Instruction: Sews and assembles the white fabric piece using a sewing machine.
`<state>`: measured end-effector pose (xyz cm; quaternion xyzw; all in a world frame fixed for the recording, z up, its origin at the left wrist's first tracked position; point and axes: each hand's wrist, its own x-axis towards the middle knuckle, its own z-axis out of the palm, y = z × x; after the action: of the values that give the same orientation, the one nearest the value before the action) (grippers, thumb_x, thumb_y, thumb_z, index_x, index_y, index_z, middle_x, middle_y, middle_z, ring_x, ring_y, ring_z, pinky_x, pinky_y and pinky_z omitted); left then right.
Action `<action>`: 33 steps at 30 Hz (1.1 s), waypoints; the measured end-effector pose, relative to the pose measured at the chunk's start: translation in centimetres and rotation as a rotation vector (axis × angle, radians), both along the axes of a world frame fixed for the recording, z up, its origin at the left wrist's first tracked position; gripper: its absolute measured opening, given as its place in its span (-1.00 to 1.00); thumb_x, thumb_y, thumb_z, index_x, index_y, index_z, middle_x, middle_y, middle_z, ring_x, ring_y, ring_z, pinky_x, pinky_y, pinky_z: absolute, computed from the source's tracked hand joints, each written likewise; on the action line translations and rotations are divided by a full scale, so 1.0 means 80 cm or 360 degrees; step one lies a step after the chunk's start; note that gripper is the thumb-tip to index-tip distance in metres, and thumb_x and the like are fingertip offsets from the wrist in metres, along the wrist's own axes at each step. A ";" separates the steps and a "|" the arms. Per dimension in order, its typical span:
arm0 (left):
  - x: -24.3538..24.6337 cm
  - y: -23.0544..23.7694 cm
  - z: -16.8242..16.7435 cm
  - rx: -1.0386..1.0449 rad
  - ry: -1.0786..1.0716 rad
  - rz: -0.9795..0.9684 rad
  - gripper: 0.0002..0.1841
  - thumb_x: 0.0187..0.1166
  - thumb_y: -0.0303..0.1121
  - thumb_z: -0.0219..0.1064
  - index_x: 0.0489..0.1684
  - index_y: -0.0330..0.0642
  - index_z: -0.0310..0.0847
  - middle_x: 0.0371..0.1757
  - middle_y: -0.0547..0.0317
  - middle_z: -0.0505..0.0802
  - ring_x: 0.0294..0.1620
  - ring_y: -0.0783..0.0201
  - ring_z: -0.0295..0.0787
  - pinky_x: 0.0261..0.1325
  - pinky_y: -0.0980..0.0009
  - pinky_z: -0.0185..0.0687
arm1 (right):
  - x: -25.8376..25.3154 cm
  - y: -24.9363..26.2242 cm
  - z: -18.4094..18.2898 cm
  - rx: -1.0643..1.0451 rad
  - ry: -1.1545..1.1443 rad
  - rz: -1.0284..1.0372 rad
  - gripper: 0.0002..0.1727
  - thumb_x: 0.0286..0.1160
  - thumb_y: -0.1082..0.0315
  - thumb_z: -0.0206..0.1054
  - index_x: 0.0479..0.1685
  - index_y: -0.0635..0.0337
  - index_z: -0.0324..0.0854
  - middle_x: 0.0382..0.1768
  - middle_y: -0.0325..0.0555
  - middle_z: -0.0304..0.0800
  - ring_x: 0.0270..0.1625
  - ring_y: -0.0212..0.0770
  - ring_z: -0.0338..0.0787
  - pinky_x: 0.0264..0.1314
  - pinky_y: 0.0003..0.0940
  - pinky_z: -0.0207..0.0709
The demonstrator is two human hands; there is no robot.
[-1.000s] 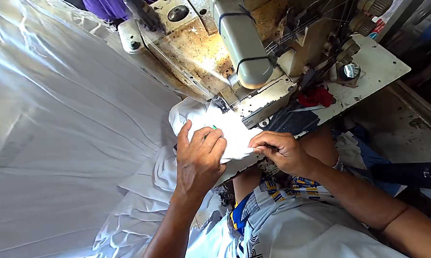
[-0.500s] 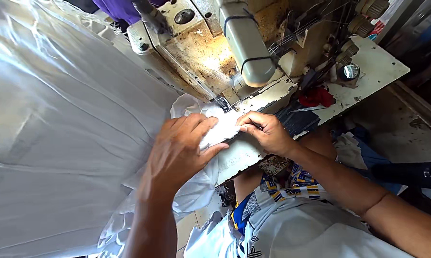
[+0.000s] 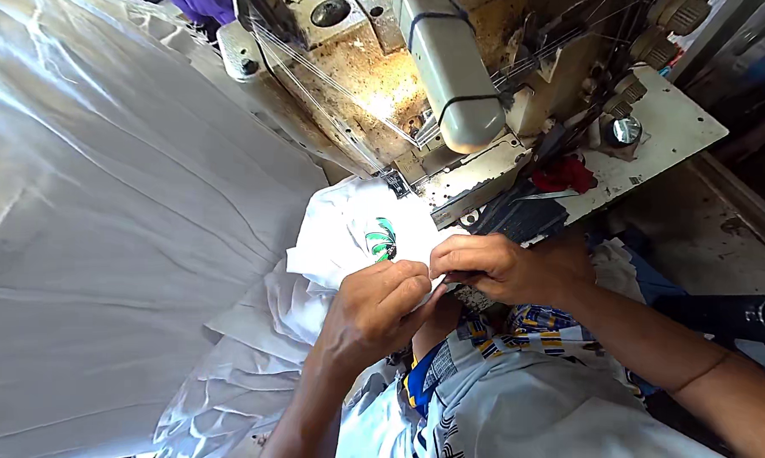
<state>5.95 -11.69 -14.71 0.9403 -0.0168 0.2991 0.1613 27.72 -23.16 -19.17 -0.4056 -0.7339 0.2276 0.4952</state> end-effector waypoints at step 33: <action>-0.018 0.016 0.072 0.0257 0.0448 0.0429 -0.83 0.43 -0.26 0.37 -0.27 -0.12 0.82 -0.16 0.11 0.80 -0.06 0.11 0.72 -0.03 0.08 0.56 | 0.000 0.037 0.005 -0.0014 0.0137 -0.0208 -0.90 0.54 0.57 0.36 -0.09 0.31 0.75 -0.01 -0.09 0.81 0.09 -0.31 0.79 0.19 -0.39 0.74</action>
<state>4.52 -10.42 -8.92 0.9764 0.1080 0.1815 0.0447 27.76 -20.19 -18.80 -0.4444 -0.6829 0.2152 0.5383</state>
